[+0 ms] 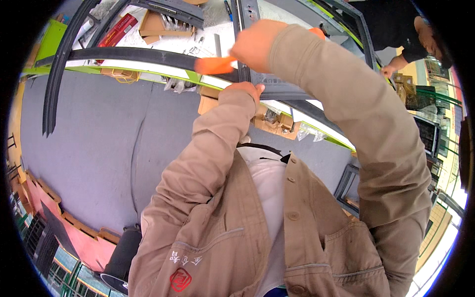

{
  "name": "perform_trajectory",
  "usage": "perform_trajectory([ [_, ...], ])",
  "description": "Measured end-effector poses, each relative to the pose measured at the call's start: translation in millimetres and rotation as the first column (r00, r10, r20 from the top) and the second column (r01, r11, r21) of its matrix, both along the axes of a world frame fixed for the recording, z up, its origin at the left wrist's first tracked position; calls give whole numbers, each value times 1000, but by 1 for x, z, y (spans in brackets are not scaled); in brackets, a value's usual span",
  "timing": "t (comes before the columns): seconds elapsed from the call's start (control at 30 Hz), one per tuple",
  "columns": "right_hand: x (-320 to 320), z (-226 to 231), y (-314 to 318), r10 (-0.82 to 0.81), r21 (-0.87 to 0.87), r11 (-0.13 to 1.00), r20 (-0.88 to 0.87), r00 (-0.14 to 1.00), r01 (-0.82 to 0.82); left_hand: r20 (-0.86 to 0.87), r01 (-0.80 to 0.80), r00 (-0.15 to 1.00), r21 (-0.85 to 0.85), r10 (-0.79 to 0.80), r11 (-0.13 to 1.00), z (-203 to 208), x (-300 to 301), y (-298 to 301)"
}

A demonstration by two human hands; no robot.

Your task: The person assembles a metal frame by aligning the corner joints, using a hammer to tap the pieces into place, and referring to a technical drawing for assembly details.

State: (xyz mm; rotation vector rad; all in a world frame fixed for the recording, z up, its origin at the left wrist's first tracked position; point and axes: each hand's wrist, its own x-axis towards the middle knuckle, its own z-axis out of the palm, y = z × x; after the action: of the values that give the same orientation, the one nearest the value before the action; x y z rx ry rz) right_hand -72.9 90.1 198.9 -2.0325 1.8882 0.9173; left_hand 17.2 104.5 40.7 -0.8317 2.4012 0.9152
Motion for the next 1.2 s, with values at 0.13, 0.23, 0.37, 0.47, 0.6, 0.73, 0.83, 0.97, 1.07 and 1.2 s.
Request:
perform_trajectory([
  [0.13,-3,16,4,-75,29,997,-30,997,76,35,35,999,5,-35,999,3,-4,1],
  [0.23,3,27,2,-110,97,989,-61,992,116,47,38,998,39,-40,998,17,-3,1],
  [0.37,-10,24,28,-226,-100,964,166,960,245,43,58,997,91,-62,994,5,-3,-5],
  [0.47,-25,14,63,-264,-310,867,378,887,390,12,-2,1000,119,0,993,-6,-1,-11],
  [0.6,-39,-6,138,-354,-431,582,629,692,689,-2,-9,1000,181,9,983,-11,-2,-13],
  [0.73,-14,-38,231,-418,-236,151,865,278,960,0,40,999,104,-41,994,-3,-6,-14],
  [0.83,24,-64,306,-438,17,-53,898,-39,998,33,84,996,-19,-83,996,11,-15,-14],
  [0.97,63,-112,391,-519,234,-128,812,-266,964,31,6,1000,-218,1,976,23,-29,-1],
  [1.07,72,-172,444,-794,327,-178,509,-332,928,-29,-47,999,-186,42,981,10,-29,0],
  [1.2,64,-261,482,-761,192,-375,495,-419,907,-104,-146,986,-172,130,974,-9,-30,1],
])
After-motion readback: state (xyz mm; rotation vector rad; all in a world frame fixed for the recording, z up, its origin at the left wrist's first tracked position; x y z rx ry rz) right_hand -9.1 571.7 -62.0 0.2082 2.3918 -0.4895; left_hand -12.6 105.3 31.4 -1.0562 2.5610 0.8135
